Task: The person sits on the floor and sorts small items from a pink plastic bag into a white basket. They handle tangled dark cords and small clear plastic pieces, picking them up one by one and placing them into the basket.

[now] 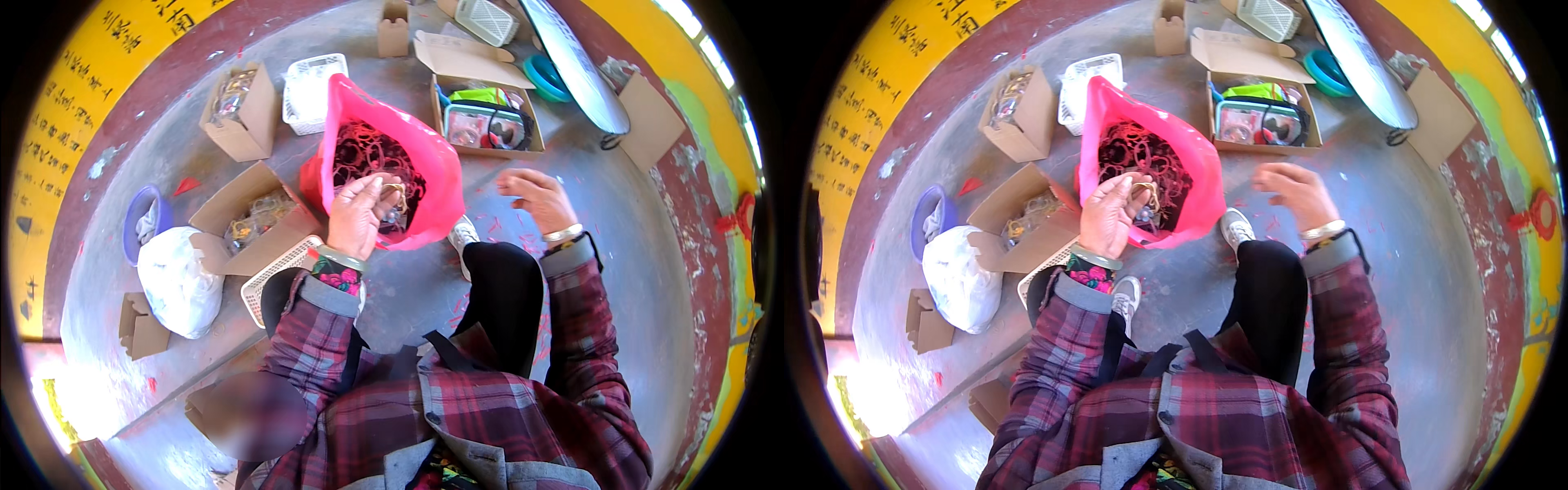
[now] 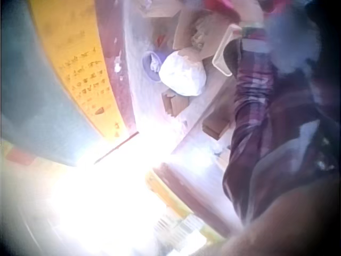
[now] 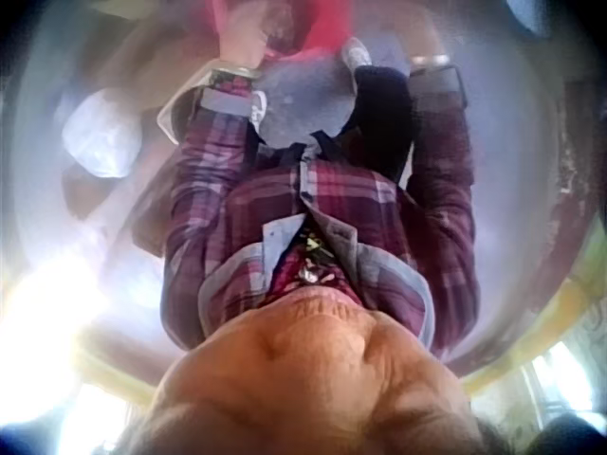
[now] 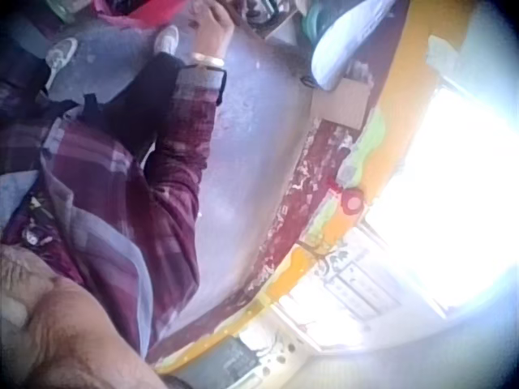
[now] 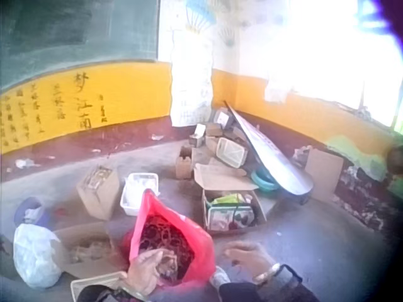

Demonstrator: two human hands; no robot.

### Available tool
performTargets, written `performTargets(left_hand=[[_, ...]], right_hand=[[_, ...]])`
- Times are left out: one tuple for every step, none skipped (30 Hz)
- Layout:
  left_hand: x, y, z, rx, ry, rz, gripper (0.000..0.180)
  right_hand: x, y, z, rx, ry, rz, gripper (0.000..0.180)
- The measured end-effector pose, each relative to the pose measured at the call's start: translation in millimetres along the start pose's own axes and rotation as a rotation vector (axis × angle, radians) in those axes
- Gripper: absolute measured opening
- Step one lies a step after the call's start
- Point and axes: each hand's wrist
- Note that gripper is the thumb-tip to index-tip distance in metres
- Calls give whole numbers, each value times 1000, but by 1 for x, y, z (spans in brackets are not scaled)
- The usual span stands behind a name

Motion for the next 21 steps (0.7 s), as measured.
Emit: performTargets(left_hand=[[3, 0, 1, -23, -2, 16, 19], [2, 1, 3, -36, -1, 22, 19], [0, 1, 2, -53, 14, 47, 19], [-3, 0, 2, -70, 27, 72, 19], [-3, -1, 3, -77, 26, 67, 20], [-2, -1, 3, -82, 36, 82, 20], [0, -1, 3, -77, 38, 80, 20], [2, -1, 3, -71, 40, 76, 20], [2, -1, 3, -84, 29, 86, 20], [2, -1, 3, -78, 46, 73, 20], [1, 0, 3, -71, 63, 59, 20], [0, 0, 2, -63, 79, 45, 20], [-1, 1, 1, -77, 100, 22, 19], [-2, 2, 1, -68, 92, 22, 19], [-3, 2, 2, -58, 85, 22, 19], [-5, 3, 3, -48, 80, 21, 19], [-8, 5, 6, -21, 58, 51, 18], [-8, 6, 5, -13, 48, 51, 18], [-9, 6, 5, -6, 36, 50, 18], [-10, 6, 5, 1, 25, 48, 17], [-12, 7, 5, 10, -16, 65, 17]], right_hand=[[-27, -9, -10, 7, -16, -60, 26], [-51, -16, -19, 12, -29, -115, 25], [-70, -25, -20, 17, -62, -148, 26], [-87, -34, -17, 22, -97, -182, 28], [-103, -40, -15, 28, -148, -186, 27], [-116, -44, -15, 20, -175, -198, 24], [-125, -46, -16, 23, -211, -241, 23], [-131, -47, -16, 26, -247, -283, 22], [-135, -48, -15, 34, -241, -285, 20], [-139, -49, -13, 40, -236, -287, 19], [-141, -50, -12, 47, -231, -288, 18], [-142, -50, -11, 54, -241, -275, 17], [-141, -51, -10, 61, -249, -261, 15], [-141, -51, -9, 68, -258, -246, 14], [-142, -52, -9, 83, -296, -227, 13], [-140, -52, -9, 96, -258, -219, 13], [-139, -52, -9, 110, -220, -211, 13], [-138, -52, -8, 123, -182, -203, 13], [-136, -52, -7, 136, -177, -197, 13], [-135, -53, -5, 148, -173, -191, 13], [-134, -53, -4, 161, -168, -184, 12]])
Point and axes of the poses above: each hand's wrist, its own y-axis away from the middle knuckle, its own x-axis out of the back of the hand, z = x × y, and after that the axes turned 8 degrees about y, right-handed
